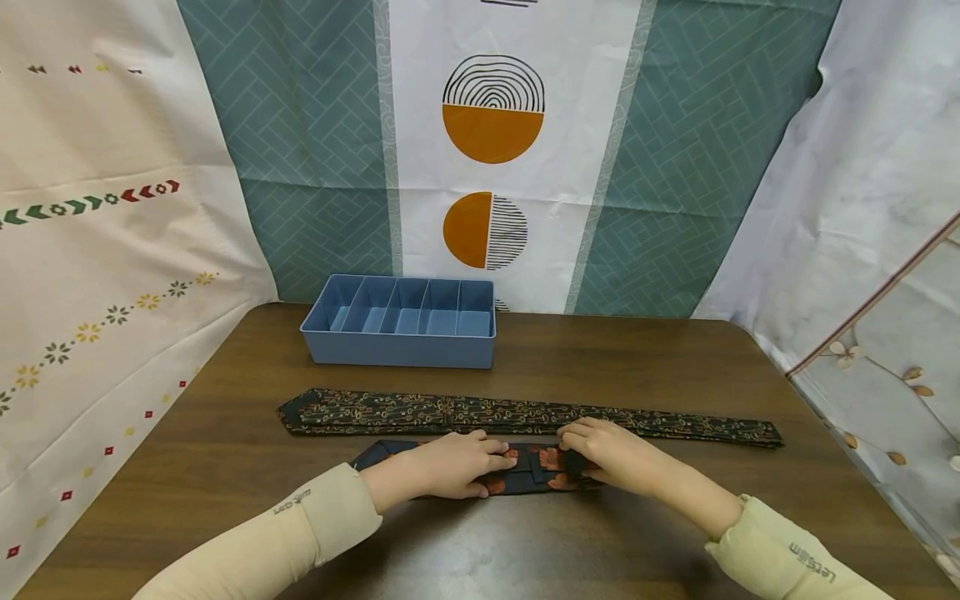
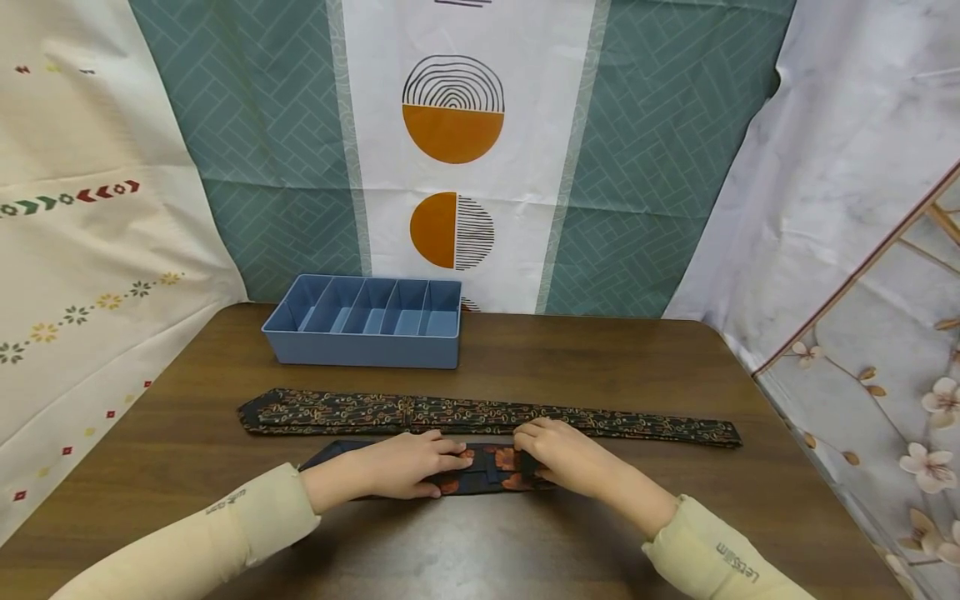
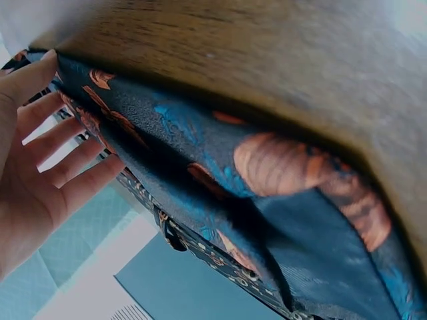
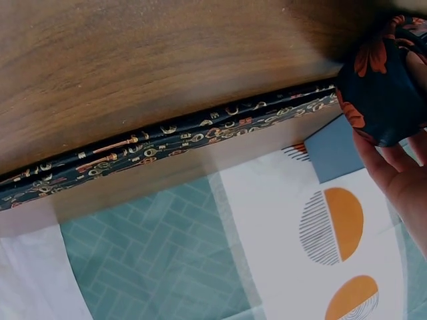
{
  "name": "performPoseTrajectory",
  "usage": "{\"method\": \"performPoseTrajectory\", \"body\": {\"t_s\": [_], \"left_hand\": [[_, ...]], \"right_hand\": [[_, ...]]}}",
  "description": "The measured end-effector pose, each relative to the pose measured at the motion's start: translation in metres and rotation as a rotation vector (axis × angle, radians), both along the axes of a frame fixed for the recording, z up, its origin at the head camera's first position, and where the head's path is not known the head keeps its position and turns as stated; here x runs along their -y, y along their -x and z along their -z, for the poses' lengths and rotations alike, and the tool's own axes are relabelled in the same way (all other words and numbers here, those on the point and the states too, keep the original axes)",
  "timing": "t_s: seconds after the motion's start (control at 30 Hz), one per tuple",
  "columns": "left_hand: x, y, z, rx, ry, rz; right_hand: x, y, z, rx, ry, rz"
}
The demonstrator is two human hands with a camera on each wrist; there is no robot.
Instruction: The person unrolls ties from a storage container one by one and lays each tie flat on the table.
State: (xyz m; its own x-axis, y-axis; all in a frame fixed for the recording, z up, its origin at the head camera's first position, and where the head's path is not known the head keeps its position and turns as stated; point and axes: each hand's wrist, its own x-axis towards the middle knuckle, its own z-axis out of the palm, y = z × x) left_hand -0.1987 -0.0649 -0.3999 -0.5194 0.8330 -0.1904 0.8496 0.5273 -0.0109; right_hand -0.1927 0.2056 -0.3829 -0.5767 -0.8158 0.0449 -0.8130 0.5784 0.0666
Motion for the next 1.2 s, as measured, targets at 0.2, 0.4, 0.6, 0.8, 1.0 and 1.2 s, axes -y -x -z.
{"method": "performPoseTrajectory", "body": {"t_s": [0.2, 0.4, 0.6, 0.8, 1.0, 1.2], "left_hand": [[0.007, 0.001, 0.001, 0.015, -0.025, -0.008], [0.015, 0.001, 0.000, 0.027, -0.035, -0.016], [0.023, 0.001, -0.001, 0.046, -0.050, -0.024], [0.030, 0.002, -0.001, 0.058, -0.068, -0.030], [0.034, 0.003, 0.000, 0.064, -0.070, -0.035], [0.037, 0.002, -0.003, 0.095, -0.084, -0.060]], "right_hand": [[-0.002, -0.001, 0.001, -0.007, 0.003, 0.005], [0.000, -0.002, 0.003, 0.003, 0.029, -0.014], [0.001, -0.001, 0.003, -0.009, 0.025, -0.014], [0.002, -0.001, 0.004, -0.018, 0.020, -0.019], [0.003, -0.001, 0.005, -0.017, 0.036, -0.024], [0.004, 0.000, 0.007, -0.025, 0.016, -0.005]]}}
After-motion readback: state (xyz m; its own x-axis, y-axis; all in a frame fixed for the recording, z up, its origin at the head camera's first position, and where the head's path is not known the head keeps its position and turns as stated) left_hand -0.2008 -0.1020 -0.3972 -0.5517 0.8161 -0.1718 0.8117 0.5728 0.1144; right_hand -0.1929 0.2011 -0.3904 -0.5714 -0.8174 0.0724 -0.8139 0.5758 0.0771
